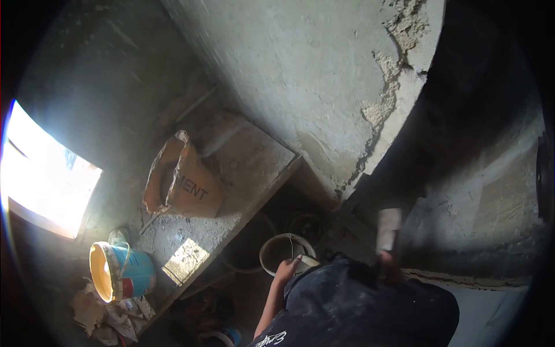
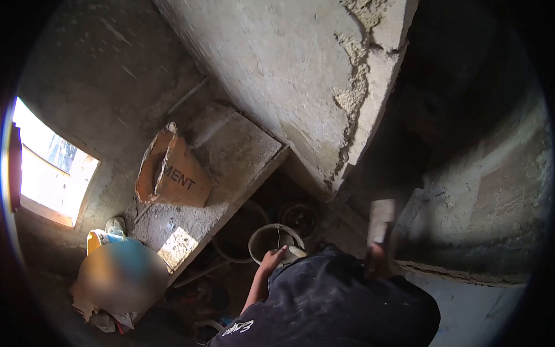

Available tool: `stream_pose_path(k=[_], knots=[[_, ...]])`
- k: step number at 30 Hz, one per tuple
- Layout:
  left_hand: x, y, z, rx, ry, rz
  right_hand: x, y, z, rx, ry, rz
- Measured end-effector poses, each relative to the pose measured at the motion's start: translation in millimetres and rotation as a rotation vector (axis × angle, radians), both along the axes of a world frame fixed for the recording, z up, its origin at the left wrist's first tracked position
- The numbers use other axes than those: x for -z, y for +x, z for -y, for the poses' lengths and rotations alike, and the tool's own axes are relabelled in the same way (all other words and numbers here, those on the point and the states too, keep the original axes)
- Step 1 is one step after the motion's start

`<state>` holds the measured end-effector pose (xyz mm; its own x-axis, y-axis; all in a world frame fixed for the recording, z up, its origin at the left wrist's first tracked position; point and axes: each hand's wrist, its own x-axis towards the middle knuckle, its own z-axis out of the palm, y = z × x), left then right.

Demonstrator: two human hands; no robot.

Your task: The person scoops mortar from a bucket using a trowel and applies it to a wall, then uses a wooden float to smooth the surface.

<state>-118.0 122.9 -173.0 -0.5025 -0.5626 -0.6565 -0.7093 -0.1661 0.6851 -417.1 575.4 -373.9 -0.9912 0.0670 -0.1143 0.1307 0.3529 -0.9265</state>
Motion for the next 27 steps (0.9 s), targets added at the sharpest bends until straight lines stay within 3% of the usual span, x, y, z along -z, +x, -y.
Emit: stream_pose_path(k=[1, 2, 3, 4, 5, 6, 7, 8, 10, 12, 14, 15, 16, 18, 19, 20, 21, 23, 27], knots=[[-23, -6, -3, 0.015, -0.027, 0.019, -9, -50, 42, 0.054, -0.015, -0.004], [-12, -6, -1, 0.036, -0.051, 0.038, -4, -59, 56, 0.11, -0.033, -0.008], [-13, -8, -2, 0.021, -0.051, 0.041, -71, -75, 74, 0.361, 0.241, -0.1], [-15, -9, -1, 0.0, -0.048, 0.046, -101, -91, 68, 0.441, 0.279, -0.139], [-18, -10, 4, 0.016, -0.007, 0.063, -106, -113, 61, 0.602, 0.17, -0.241], [-33, -13, 12, 0.066, 0.002, 0.104, -169, -113, 72, 0.622, 0.141, -0.254], [-29, -9, 15, -0.023, 0.1, 0.044, -208, -121, 76, 0.671, 0.217, -0.28], [-22, -11, 21, -0.111, 0.196, -0.027, -251, -124, 85, 0.719, 0.114, -0.236], [-25, -13, 33, -0.163, 0.216, -0.034, -287, -135, 90, 0.711, -0.103, -0.389], [-11, -8, 33, -0.256, 0.288, -0.082, -274, -140, 81, 0.622, -0.06, -0.475], [1, -2, 32, -0.156, 0.245, -0.108, -248, -140, 80, 0.463, 0.052, -0.572], [19, -2, 32, -0.22, 0.258, -0.095, -224, -136, 78, 0.37, 0.104, -0.517], [-3, -5, 27, -0.245, 0.218, -0.07, -186, -131, 68, 0.239, 0.258, -0.403], [9, -2, 29, -0.344, 0.198, -0.128, -115, -112, 61, 0.014, 0.368, 0.037], [12, 0, 36, -0.342, 0.215, -0.109, -54, -103, 44, -0.136, 0.28, 0.067], [14, 5, 36, -0.341, 0.241, -0.078, -73, -67, 30, -0.518, -0.097, 0.182], [-5, 3, 29, -0.443, 0.269, -0.121, 84, -76, -18, -0.556, 0.246, 0.368], [-24, 2, 24, -0.499, 0.358, -0.172, -6, -50, -8, -0.595, 0.303, 0.373], [-25, 15, 18, -0.459, 0.388, -0.172, -28, -25, -4, -0.729, 0.417, 0.371]])
